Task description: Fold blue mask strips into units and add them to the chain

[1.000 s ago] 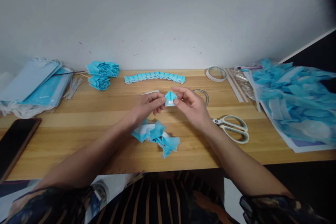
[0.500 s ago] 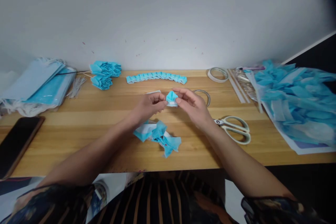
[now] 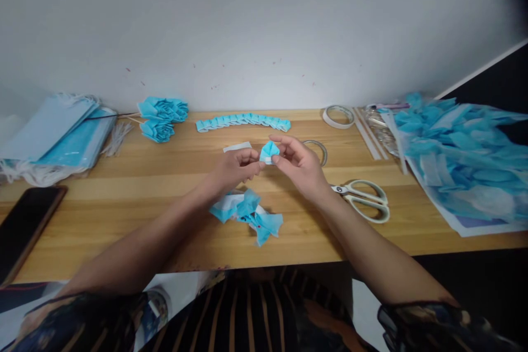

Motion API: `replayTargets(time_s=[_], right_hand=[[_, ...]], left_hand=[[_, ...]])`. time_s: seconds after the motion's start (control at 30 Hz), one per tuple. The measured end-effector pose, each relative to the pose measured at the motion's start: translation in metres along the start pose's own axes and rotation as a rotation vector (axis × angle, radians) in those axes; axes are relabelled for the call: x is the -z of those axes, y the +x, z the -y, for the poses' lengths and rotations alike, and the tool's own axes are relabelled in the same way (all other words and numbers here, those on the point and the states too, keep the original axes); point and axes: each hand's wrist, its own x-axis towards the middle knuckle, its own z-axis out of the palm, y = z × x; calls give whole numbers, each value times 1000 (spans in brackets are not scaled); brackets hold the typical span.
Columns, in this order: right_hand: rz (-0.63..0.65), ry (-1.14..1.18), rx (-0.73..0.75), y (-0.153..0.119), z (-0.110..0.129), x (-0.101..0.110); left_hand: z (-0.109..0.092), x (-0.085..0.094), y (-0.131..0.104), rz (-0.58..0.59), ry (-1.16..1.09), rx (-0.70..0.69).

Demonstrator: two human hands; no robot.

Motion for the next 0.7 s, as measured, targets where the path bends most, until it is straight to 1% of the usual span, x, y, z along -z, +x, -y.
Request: replayTargets(time_s=[0.07, 0.13, 0.17, 0.27, 0.33, 0.37, 0.43, 0.53, 0.63, 0.7], right_hand=[[33, 1, 11, 0, 5, 6], [17, -18, 38, -2, 16, 20], [-25, -49, 54, -4, 23, 30], [-222, -238, 72, -20, 40, 67], [-298, -404, 47, -35, 44, 90], [-305, -491, 25, -44, 43, 100], [-269, -661, 1, -61, 37, 116], [-208, -903, 18, -83, 24, 132], [-202, -1013, 23, -97, 16, 138], [-178, -1010, 18, -101, 14, 135]], left_hand=[[0, 0, -2, -32, 10, -30], [-1, 1, -4, -70, 12, -48], [-1, 1, -4, -86, 15, -54], [-4, 1, -6, -104, 25, -71], [-5, 0, -7, -98, 39, -79], [-6, -1, -7, -94, 47, -82], [-8, -2, -8, -91, 63, -91], [-9, -4, -10, -91, 74, -106], [-8, -5, -10, -89, 71, -103], [-9, -6, -10, -86, 75, -97]])
